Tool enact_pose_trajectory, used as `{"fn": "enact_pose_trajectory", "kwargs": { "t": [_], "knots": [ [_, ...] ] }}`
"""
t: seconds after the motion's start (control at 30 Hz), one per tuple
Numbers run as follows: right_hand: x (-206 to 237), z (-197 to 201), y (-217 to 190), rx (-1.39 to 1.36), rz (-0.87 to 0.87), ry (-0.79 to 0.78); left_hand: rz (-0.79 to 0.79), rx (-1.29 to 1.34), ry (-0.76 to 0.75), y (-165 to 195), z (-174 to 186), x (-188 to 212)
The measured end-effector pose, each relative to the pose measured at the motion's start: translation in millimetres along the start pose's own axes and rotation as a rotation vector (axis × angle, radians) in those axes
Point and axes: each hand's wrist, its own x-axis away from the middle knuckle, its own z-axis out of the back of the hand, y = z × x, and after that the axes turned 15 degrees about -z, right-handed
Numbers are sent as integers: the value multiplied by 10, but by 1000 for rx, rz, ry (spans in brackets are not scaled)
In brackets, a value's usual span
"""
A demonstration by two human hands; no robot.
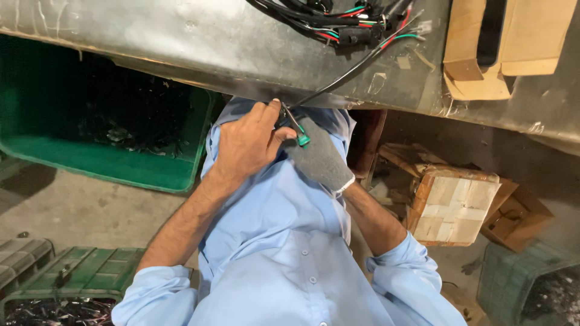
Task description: The person sits at a workbench assembling electrical wire connectors. They pick up a black cable, insert its stripped wires into a connector housing, and use pliers to crimp or secure the terminals, placing finished assemblies with a pile of completed connectors on the bench.
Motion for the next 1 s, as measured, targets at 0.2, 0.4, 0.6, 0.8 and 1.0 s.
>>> {"fn": "enact_pose_trajectory", "kwargs": {
  "t": [0.2, 0.4, 0.6, 0.8, 1.0],
  "knots": [
    [47, 136, 112, 104, 195, 43, 245, 797, 36, 102, 196, 60],
    [87, 153, -67, 83, 35, -14, 244, 866, 149, 142, 107, 99],
    [310, 198, -172, 80, -112, -52, -17, -8, 123, 179, 30, 78],
    [73, 38, -34, 41, 28, -4, 10, 108, 122, 86, -2, 76],
    [-5, 222, -64, 240, 224, 96, 255, 985, 142, 64, 12, 226]
  ]
}}
